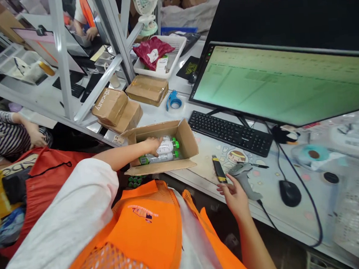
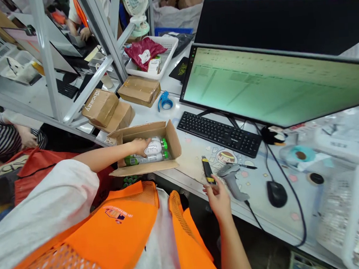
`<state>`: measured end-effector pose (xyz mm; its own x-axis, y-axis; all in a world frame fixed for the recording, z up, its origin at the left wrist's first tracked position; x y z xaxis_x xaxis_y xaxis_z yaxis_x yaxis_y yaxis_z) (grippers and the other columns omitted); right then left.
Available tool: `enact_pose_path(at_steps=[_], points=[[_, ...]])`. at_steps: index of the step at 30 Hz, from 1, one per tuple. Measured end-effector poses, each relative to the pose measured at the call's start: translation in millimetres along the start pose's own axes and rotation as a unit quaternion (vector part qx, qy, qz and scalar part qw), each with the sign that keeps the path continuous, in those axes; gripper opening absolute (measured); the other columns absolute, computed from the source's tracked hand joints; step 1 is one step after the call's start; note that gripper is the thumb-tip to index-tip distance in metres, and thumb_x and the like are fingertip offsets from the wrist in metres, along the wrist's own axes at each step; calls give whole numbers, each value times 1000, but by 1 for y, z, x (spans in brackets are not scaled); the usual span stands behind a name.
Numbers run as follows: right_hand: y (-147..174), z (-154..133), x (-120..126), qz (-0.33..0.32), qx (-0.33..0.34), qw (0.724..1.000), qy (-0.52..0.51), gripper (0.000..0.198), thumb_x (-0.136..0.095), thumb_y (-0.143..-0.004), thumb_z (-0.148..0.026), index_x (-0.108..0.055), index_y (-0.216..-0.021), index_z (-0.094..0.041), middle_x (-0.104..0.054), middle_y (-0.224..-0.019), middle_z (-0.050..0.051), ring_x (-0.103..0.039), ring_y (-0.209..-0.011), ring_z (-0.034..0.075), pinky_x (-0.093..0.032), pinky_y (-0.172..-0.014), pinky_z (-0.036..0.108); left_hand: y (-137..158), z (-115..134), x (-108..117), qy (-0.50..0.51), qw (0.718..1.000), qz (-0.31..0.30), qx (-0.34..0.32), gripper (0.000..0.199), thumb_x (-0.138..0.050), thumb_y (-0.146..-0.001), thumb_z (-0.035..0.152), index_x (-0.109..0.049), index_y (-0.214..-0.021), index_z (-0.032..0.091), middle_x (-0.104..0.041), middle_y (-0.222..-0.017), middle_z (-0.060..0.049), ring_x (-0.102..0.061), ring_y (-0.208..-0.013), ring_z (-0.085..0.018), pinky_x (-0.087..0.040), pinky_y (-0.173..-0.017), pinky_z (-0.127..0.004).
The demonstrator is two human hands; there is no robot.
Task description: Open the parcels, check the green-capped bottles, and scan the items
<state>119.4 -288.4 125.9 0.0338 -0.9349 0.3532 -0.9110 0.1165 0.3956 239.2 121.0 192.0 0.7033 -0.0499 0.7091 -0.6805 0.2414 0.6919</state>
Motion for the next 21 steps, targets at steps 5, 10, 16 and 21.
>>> enact_pose_path(at_steps=[5, 10, 16, 21], points=[[1, 6, -3, 8, -8, 1000, -29, 81, -73, -75, -58, -59, -142, -15, -75, -85, 8, -72, -70, 22, -60, -66, 36, 24, -3, 25, -5, 1000, 16, 15, 96, -84, -80, 51, -39, -155, 13, -58, -147, -26, -62, -132, -41, -51, -107, -44], [-7, 3, -2, 124, -30, 990, -54, 77, -69, -73, -48, -58, -140, -13, -73, -80, 7, -71, -67, 22, -57, -64, 34, 104, 68, 71, 94, 969, 202, -106, 58, -63, -99, 51, -50, -145, 18, -62, -144, -17, -62, -130, -34, -50, -109, -44], [-69, -21, -21, 266, -23, 961, -65, 71, -47, -82, -39, -44, -146, -8, -72, -83, 8, -70, -65, 20, -56, -64, 31, 118, 257, 30, 112, 894, 93, -424, 43, -61, -100, 46, -62, -132, 17, -69, -128, -15, -67, -118, -31, -57, -92, -41], [-103, -31, -13, 290, -13, 956, -35, 63, -43, -83, -36, -49, -139, -8, -69, -75, 4, -67, -62, 20, -54, -66, 30, 91, 340, 0, 64, 880, 117, -455, 42, -54, -101, 43, -68, -115, 6, -69, -113, -20, -67, -110, -33, -56, -85, -40]])
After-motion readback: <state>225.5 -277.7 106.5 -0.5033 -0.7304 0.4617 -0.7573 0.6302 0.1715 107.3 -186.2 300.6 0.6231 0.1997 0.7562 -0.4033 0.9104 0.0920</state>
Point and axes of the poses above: each hand's wrist, its own y-axis away from the middle knuckle, its own x-axis out of the back of the hand, z = x × y, the point moved 2 cm from there along -y, towards the middle knuckle
